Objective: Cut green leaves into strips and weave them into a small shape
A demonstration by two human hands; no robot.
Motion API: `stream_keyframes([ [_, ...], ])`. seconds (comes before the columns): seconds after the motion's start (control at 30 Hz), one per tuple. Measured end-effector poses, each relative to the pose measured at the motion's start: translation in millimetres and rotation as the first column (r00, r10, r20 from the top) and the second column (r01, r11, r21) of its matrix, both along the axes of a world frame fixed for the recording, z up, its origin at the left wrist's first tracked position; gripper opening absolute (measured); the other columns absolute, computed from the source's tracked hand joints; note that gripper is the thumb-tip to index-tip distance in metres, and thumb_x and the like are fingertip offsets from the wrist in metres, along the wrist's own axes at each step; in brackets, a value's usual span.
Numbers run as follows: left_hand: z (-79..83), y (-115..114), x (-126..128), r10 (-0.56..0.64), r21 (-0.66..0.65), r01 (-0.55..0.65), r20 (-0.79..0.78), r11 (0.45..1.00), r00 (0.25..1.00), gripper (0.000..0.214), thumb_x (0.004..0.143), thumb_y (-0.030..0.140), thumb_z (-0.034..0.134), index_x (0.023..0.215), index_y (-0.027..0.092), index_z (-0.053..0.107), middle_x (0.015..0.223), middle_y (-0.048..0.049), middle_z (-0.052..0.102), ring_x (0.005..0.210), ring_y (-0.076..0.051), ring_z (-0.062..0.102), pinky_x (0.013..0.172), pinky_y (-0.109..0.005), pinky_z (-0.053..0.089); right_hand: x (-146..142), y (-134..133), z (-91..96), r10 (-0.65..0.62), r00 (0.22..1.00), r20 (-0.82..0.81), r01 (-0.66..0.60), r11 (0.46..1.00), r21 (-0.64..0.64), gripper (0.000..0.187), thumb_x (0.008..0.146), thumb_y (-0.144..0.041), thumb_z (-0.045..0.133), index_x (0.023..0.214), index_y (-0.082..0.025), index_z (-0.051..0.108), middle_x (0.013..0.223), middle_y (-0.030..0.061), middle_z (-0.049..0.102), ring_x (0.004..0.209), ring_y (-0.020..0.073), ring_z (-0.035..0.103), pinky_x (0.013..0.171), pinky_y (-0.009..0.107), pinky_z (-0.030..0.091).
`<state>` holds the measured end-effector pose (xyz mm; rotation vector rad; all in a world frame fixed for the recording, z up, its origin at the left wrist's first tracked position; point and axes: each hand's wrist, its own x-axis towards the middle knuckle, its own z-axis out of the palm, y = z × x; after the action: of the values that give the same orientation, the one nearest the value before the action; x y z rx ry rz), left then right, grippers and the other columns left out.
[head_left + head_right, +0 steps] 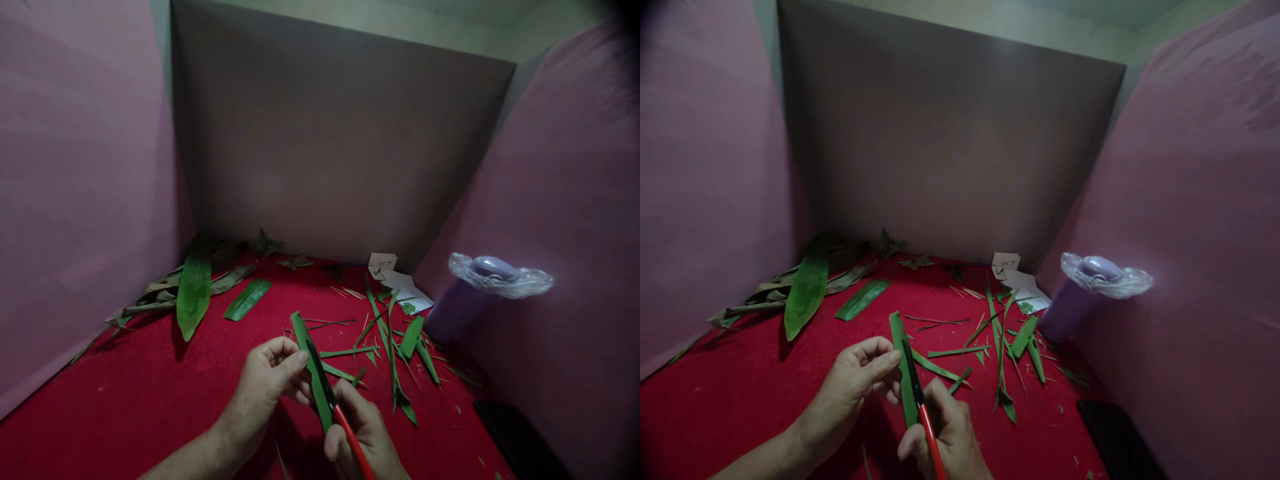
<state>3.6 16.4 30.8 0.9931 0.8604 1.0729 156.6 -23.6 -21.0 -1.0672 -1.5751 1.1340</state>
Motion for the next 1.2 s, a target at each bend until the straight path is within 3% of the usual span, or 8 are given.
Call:
stream_keyframes([
  [0.27,1.4,5.0,-2.7,0.063,0.012,-0.063,-0.043,0.998,0.997,0.023,0.076,0.031,0.059,0.062,0.015,0.052,0.051,-0.0028,0.064,0.044,-0.013,0.06,0.044,-0.021,0.048,1.3,0.8,-1.7,0.053,0.998,-0.02,-0.054,0.998,-0.022,0.045,0.065,-0.06,0.062,0.074,-0.019,0.048,0.052,-0.0084,0.028,0.047,0.0068,0.023,0.042,0.018,0.023],
  [0.5,-0.4,3.1,-0.6,0.046,0.007,-0.046,-0.061,0.999,0.997,0.023,0.072,0.032,0.063,0.06,0.015,0.052,0.048,-0.0032,0.064,0.041,-0.013,0.06,0.042,-0.021,0.047,1.4,-1.1,3.2,0.063,0.998,-0.019,-0.064,0.991,-0.119,0.058,0.057,-0.073,0.057,0.082,-0.022,0.047,0.05,-0.0073,0.034,0.044,0.0092,0.031,0.044,0.021,0.029],
  [0.73,-1.1,1.4,-0.3,0.038,0.01,-0.037,-0.076,0.999,0.996,0.023,0.072,0.031,0.063,0.06,0.015,0.052,0.048,-0.0028,0.064,0.041,-0.013,0.059,0.042,-0.022,0.047,-0.2,0.2,0.3,0.065,0.997,-0.031,-0.065,0.998,-0.001,0.051,0.065,-0.068,0.056,0.072,-0.019,0.045,0.05,-0.0093,0.023,0.044,0.0054,0.019,0.039,0.018,0.015],
  [0.87,-1.6,1.6,-0.4,0.023,0.012,-0.022,-0.074,1.0,0.997,0.022,0.072,0.03,0.062,0.06,0.015,0.052,0.048,-0.0023,0.063,0.041,-0.013,0.059,0.042,-0.022,0.047,0.8,-0.1,-3.6,0.074,0.996,-0.041,-0.074,0.997,-0.009,0.045,0.07,-0.062,0.057,0.068,-0.019,0.042,0.051,-0.009,0.024,0.044,0.0053,0.021,0.04,0.018,0.017],
  [1.03,-1.5,1.0,0.7,0.004,0.003,-0.004,-0.086,1.0,0.996,0.021,0.073,0.03,0.061,0.061,0.015,0.051,0.048,-0.0026,0.063,0.041,-0.013,0.059,0.042,-0.022,0.047,0.8,-1.4,2.6,0.109,0.993,-0.055,-0.112,0.992,-0.056,0.057,0.062,-0.073,0.053,0.08,-0.02,0.044,0.054,-0.0078,0.029,0.047,0.0072,0.023,0.043,0.019,0.019],
  [1.2,-1.9,-1.5,2.0,-0.046,-0.006,0.045,-0.097,0.999,0.994,0.023,0.072,0.033,0.061,0.061,0.015,0.051,0.05,-0.0037,0.063,0.041,-0.014,0.059,0.042,-0.024,0.048,-0.4,-0.2,4.1,0.098,0.993,-0.064,-0.098,0.995,-0.001,0.059,0.063,-0.075,0.049,0.08,-0.019,0.045,0.061,-0.0052,0.035,0.052,0.0085,0.025,0.046,0.02,0.022],
])
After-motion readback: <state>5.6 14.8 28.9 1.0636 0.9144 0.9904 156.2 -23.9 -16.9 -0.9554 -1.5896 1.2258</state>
